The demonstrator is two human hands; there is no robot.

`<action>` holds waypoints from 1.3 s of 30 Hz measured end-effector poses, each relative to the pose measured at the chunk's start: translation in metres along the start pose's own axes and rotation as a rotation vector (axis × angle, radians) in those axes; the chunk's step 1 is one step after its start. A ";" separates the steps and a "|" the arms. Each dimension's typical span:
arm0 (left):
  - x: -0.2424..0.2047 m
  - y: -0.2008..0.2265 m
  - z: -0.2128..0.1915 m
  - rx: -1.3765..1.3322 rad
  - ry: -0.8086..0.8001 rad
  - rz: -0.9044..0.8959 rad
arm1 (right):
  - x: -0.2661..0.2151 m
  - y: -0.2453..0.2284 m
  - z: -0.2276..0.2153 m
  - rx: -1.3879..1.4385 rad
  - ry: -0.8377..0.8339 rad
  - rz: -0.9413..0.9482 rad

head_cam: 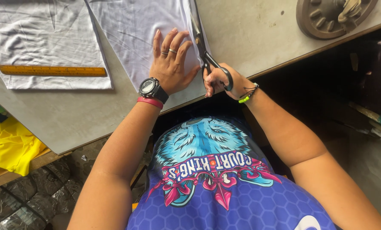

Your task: The person uses shears to cut a large piece of white fabric on a table. They align the fabric, make several cuts to separate sections, and trim the edges of the pieces. A wooden ruler is used to measure and guide the cuts.

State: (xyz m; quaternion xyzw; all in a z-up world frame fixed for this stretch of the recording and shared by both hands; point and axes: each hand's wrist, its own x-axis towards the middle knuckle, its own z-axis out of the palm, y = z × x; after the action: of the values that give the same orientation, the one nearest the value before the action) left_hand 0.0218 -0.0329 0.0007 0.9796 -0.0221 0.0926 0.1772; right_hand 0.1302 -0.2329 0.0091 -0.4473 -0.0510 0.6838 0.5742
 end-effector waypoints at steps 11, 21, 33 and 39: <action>0.001 0.001 0.000 -0.014 0.034 0.008 | -0.022 0.007 -0.017 -0.067 -0.064 0.028; 0.002 0.001 -0.002 -0.001 0.030 0.003 | -0.005 0.000 -0.007 0.002 -0.041 -0.023; -0.003 -0.001 0.008 0.005 0.045 -0.030 | 0.008 0.013 -0.006 0.003 0.046 -0.208; 0.024 -0.045 -0.014 -0.052 -0.005 -0.199 | -0.006 0.004 -0.011 -0.036 -0.009 -0.044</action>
State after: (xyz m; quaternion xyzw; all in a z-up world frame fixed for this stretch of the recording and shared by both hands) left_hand 0.0461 0.0136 0.0026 0.9723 0.0724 0.0713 0.2107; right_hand 0.1339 -0.2437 0.0036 -0.4533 -0.0756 0.6718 0.5809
